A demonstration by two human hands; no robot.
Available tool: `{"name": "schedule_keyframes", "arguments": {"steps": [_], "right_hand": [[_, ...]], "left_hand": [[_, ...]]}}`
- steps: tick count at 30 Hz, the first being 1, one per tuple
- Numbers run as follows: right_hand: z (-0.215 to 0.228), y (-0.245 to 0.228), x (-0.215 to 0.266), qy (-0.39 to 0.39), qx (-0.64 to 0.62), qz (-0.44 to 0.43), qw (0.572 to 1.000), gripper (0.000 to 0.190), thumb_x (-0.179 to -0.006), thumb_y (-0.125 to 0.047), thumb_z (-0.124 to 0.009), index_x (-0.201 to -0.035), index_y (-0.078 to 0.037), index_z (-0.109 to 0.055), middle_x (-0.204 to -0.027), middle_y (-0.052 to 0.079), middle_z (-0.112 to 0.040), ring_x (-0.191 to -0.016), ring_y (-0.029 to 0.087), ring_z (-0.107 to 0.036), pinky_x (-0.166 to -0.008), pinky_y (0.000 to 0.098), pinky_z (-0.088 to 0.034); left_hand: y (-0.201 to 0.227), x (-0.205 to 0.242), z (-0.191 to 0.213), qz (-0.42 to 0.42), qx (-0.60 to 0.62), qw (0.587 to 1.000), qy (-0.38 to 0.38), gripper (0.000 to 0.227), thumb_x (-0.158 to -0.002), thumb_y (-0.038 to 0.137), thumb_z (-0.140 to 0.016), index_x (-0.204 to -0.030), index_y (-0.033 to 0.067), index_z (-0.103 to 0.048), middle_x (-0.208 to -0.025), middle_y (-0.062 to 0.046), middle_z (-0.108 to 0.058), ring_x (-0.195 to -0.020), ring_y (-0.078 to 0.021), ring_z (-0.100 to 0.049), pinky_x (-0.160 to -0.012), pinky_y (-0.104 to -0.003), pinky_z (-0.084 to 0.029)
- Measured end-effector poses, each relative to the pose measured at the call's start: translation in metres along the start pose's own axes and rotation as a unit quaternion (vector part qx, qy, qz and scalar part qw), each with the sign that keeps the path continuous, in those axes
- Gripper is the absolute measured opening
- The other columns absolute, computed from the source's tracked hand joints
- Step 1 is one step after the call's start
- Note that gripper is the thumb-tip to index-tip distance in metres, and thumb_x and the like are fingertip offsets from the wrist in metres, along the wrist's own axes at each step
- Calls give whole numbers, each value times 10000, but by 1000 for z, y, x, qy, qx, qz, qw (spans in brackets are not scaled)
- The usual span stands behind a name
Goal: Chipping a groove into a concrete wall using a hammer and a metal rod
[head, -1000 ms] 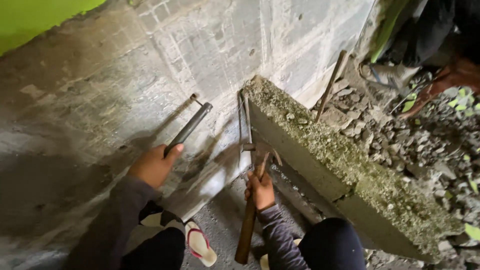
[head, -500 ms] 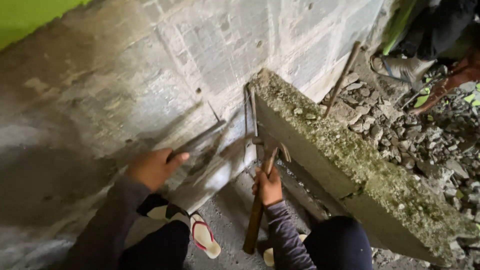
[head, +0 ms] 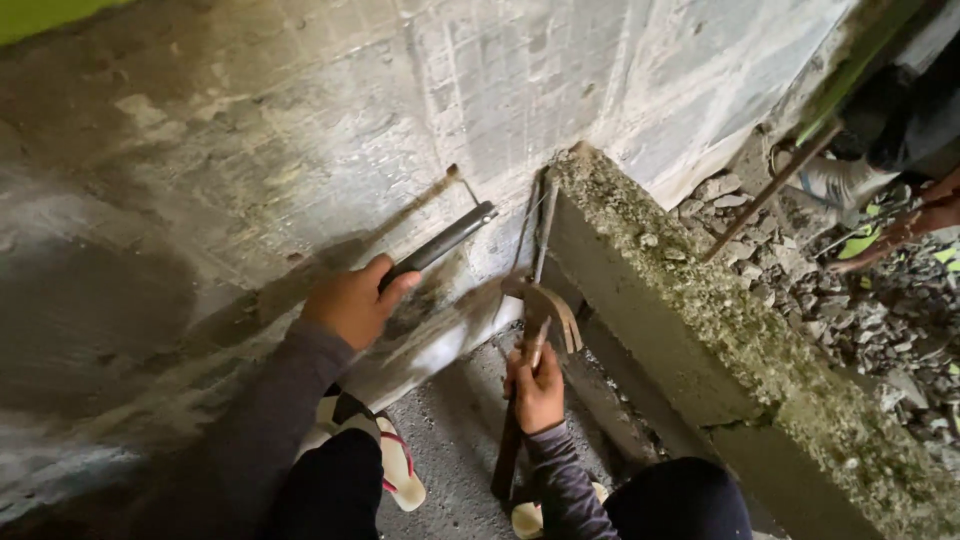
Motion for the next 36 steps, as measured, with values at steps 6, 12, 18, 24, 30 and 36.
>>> {"name": "schedule_keyframes", "arguments": {"steps": [6, 12, 18, 24, 30, 36], "right_hand": [[13, 16, -2, 15, 16, -17, 1000, 194, -908, -51, -657, -1077, 29, -609, -542, 147, -556, -340, 246, -571, -314, 344, -487], [12, 9, 1, 6, 39, -6, 999, 184, -913, -62, -658, -1054, 49, -617, -534, 146, -542, -332, 244, -564, -316, 348, -475], [11, 4, 7, -19, 98, -105, 989, 261, -916, -50, -570, -1168, 10, -595, -684, 97, -599, -474, 182, -507, -426, 315, -451], [11, 1, 10, -25, 141, -124, 982, 255, -911, -27, -566, -1162, 1, -602, -707, 83, -606, -478, 168, -508, -428, 309, -446], [12, 10, 11, -20, 118, -129, 984, 216, -941, -83, -601, -1143, -8, -604, -704, 75, -584, -486, 174, -513, -438, 313, -449], [-2, -10, 13, -57, 166, -90, 980, 212, -932, -67, -601, -1132, 3, -591, -644, 54, -573, -448, 161, -511, -403, 302, -452]], "left_hand": [[-8, -2, -14, -60, -77, 992, 77, 474, -1042, 625, -414, -1080, 170, -541, -798, -190, -728, -785, -409, -747, -674, -515, -576], [-21, -1, -33, -38, 83, 992, 87, 479, -1099, 535, -372, -1160, 114, -593, -862, -219, -746, -827, -474, -734, -726, -548, -582], [-29, -23, -55, -11, 156, 986, 51, 353, -1058, 467, -403, -1161, 152, -524, -894, -105, -735, -712, -363, -673, -619, -504, -468], [-32, -31, -69, -9, 134, 991, 14, 404, -1050, 533, -363, -1153, 164, -492, -728, -31, -684, -502, -214, -603, -487, -394, -469], [-42, -35, -83, 11, 159, 987, 18, 536, -998, 622, -305, -1221, 171, -490, -869, -89, -746, -676, -339, -712, -603, -484, -529], [-38, -36, -81, -16, 168, 985, 38, 391, -1044, 521, -400, -1143, 156, -501, -835, -72, -741, -660, -310, -696, -601, -455, -503]]}}
Point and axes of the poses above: each hand's wrist, its own x-axis away from the middle knuckle, its own z-axis out of the back of the hand, y = z × x, the point moved 5 cm from there along -x, towards the middle knuckle
